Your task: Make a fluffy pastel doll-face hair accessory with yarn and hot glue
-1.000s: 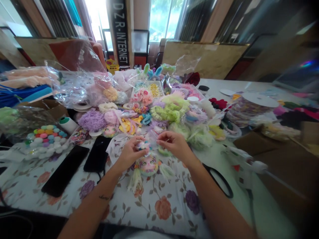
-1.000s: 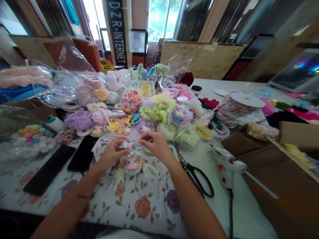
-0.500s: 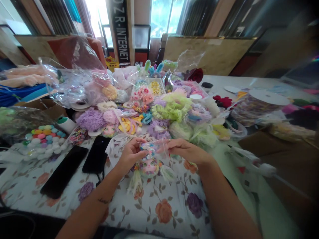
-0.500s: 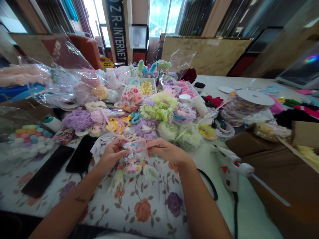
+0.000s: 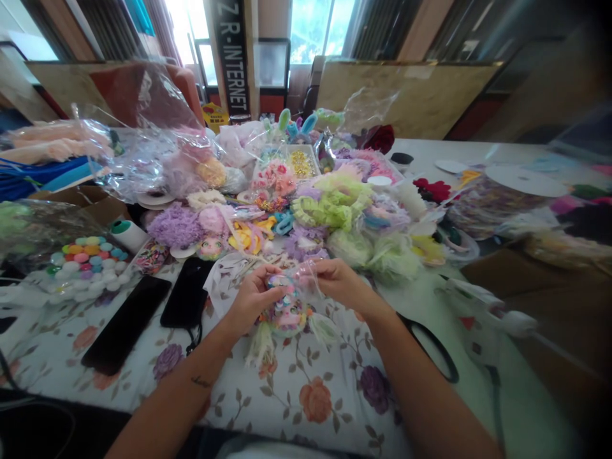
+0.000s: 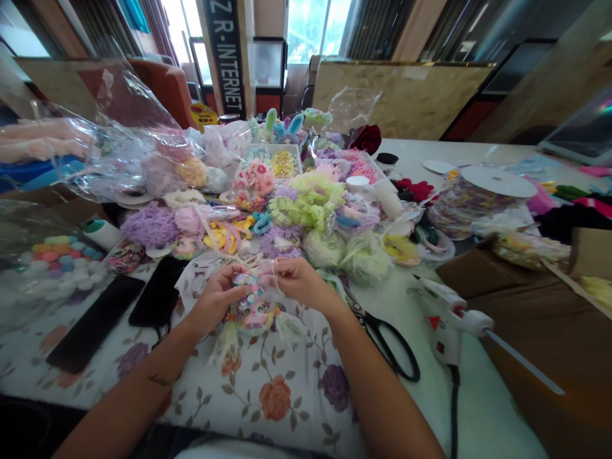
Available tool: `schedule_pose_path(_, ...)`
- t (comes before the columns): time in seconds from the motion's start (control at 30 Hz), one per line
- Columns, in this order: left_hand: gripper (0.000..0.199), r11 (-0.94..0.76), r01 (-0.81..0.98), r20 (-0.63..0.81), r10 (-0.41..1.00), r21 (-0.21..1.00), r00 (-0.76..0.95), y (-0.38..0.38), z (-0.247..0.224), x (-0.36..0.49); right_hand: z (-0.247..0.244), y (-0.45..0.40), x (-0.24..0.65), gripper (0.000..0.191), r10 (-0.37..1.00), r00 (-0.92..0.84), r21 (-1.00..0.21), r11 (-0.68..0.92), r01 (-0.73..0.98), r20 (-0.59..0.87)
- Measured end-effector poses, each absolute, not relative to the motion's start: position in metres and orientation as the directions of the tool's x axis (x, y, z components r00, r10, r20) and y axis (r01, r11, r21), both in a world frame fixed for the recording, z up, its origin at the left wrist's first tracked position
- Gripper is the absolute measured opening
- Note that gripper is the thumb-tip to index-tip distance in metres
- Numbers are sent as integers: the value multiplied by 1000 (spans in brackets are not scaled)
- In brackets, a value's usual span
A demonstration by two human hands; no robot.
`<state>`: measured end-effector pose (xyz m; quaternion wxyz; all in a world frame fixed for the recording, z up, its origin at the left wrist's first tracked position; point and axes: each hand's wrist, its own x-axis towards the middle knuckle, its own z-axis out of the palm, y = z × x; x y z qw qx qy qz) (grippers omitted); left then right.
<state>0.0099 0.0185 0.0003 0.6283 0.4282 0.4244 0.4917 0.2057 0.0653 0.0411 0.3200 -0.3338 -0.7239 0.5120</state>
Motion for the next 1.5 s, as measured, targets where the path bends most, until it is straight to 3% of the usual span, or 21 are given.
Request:
schedule_pose_path(0.2, 31, 129, -189, -102, 984, 973, 149, 18, 2, 9, 36, 66, 201, 13, 771, -606, -951, 300, 76, 195)
schedule_pose_path(0.57, 25, 107, -129, -95, 991, 986, 90, 17, 3, 9, 34, 61, 191, 13, 835, -491, -934, 341, 108, 248)
schedule_pose_path(0.73, 28, 126, -285, -125, 992, 950, 22, 21, 3, 8, 37, 63, 194, 17, 939, -274, -961, 248, 120, 208)
schedule_pose_path(0.83, 31, 147, -491, -196, 979, 859, -49, 26, 5, 4, 45, 62, 205, 21, 989, -40, -972, 147, 185, 142)
schedule_pose_path(0.9, 29, 162, -619, -243, 969, 768, -47, 30, 8, -2, 51, 54, 214, 20, 993, 25, -979, 109, 174, 115)
schedule_pose_path(0.97, 24, 193, -705, -292, 956, 682, -21, 33, 11, -10, 54, 40, 224, 19, 995, -78, -982, 81, 171, 69)
schedule_pose_path(1.03, 18, 205, -754, -340, 940, 623, -25, 35, 13, -18, 52, 20, 230, 18, 950, -312, -976, 56, 209, -12)
schedule_pose_path(1.13, 13, 182, -781, -351, 935, 598, -51, 37, 15, -28, 42, -9, 233, 15, 768, -620, -960, 20, 279, -164)
schedule_pose_path(1.3, 14, 284, -689, -358, 933, 667, 38, 35, 16, -29, 24, -23, 229, 16, 746, -613, -921, 1, 390, -259)
schedule_pose_path(1.5, 19, 401, -583, -396, 907, 707, 144, 33, 15, -25, 17, -15, 209, 16, 738, -645, -960, -18, 280, -201)
